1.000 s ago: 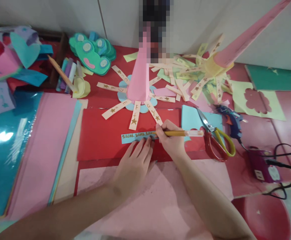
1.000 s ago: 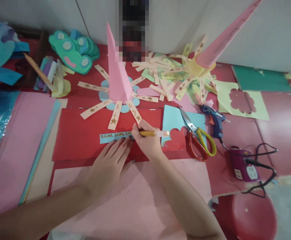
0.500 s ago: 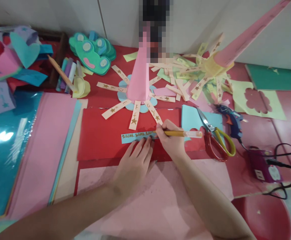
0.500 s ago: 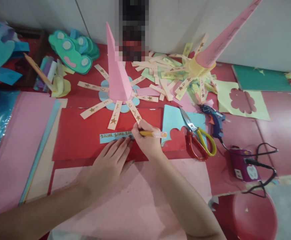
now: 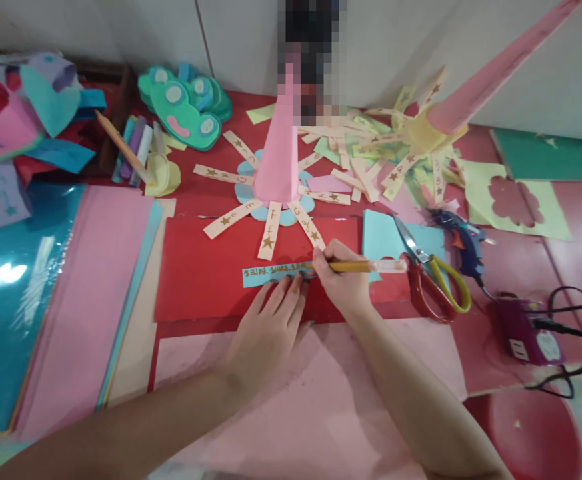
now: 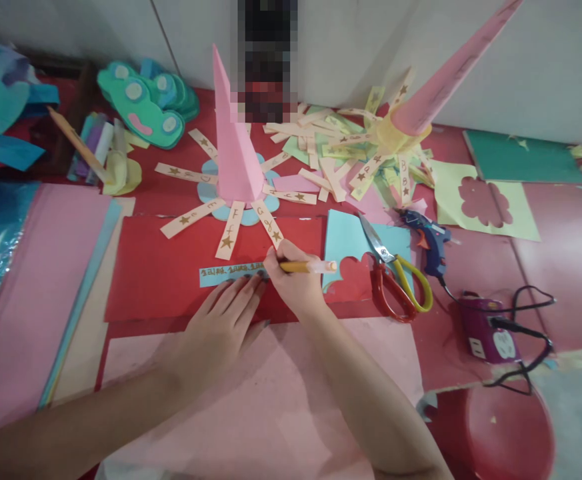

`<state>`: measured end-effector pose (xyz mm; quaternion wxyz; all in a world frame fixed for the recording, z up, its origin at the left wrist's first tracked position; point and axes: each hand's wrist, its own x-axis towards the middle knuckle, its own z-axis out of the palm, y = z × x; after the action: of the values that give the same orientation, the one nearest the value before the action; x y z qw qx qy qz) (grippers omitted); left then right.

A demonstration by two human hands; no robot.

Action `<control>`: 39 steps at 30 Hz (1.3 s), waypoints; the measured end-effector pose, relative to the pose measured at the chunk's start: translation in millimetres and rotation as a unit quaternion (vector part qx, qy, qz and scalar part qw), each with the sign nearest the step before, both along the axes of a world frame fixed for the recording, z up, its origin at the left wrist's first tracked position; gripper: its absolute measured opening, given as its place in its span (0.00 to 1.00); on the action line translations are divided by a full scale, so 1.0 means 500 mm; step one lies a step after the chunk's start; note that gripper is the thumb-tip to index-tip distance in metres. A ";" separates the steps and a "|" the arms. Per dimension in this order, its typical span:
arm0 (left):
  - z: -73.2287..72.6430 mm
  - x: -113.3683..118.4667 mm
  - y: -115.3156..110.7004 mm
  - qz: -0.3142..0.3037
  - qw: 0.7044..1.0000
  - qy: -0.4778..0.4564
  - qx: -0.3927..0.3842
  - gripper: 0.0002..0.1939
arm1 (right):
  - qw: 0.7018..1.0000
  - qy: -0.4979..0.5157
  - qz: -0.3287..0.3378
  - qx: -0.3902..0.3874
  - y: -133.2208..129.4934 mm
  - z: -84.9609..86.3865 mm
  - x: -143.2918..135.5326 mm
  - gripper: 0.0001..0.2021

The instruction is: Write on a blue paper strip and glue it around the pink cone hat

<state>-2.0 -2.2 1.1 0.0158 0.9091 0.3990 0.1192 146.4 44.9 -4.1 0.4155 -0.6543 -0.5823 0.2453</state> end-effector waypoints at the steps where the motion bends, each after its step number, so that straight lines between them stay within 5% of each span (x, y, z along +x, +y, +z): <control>1: -0.001 0.000 0.000 0.000 1.000 -0.002 0.000 0.20 | 1.000 0.002 -0.002 0.002 0.000 0.000 0.001 0.16; 39: -0.001 -0.002 -0.001 -0.001 1.000 0.013 0.022 0.21 | 1.000 0.010 -0.008 -0.004 0.002 0.005 0.004 0.16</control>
<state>-2.9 -2.6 0.8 -0.0091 0.9110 0.3956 0.1158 148.6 45.7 -1.8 0.4211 -0.6581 -0.5717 0.2507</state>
